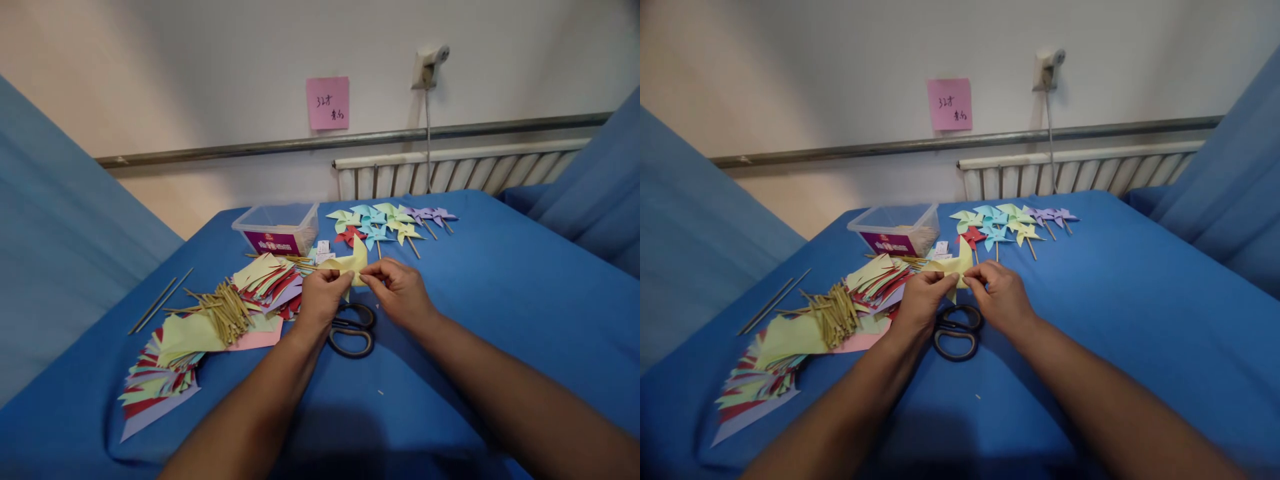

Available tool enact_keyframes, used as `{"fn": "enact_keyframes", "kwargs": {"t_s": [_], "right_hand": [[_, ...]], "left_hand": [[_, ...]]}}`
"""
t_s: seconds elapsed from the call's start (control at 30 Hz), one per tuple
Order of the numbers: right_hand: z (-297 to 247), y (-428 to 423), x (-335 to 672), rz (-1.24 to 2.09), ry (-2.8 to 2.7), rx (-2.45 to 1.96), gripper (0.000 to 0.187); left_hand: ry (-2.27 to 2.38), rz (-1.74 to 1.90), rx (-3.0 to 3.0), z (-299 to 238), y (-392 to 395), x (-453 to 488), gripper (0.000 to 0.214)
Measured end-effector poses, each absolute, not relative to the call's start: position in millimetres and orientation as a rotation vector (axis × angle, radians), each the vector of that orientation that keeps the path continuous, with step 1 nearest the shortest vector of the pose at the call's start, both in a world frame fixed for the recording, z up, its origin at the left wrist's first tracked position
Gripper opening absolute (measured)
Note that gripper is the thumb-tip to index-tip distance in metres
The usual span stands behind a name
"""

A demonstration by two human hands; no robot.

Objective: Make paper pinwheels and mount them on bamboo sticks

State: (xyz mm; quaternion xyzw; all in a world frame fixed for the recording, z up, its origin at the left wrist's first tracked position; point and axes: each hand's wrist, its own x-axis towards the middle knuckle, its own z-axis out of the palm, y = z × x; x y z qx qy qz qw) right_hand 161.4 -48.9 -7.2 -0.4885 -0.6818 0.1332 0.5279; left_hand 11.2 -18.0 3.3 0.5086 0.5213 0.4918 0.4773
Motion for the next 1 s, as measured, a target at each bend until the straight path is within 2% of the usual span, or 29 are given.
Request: {"fn": "enact_keyframes", "kwargs": {"t_s": [0.63, 1.0], "right_hand": [[-13.9, -45.3, 163.1, 0.479, -1.492, -1.243, 0.012], [-13.0, -46.7, 161.7, 0.461, -1.495, -1.222, 0.011]], "left_hand": [[1.123, 1.132, 1.059, 10.4, -27.0, 15.4, 0.024], [1.109, 1.118, 1.06, 6.4, -24.6, 13.6, 0.024]]}}
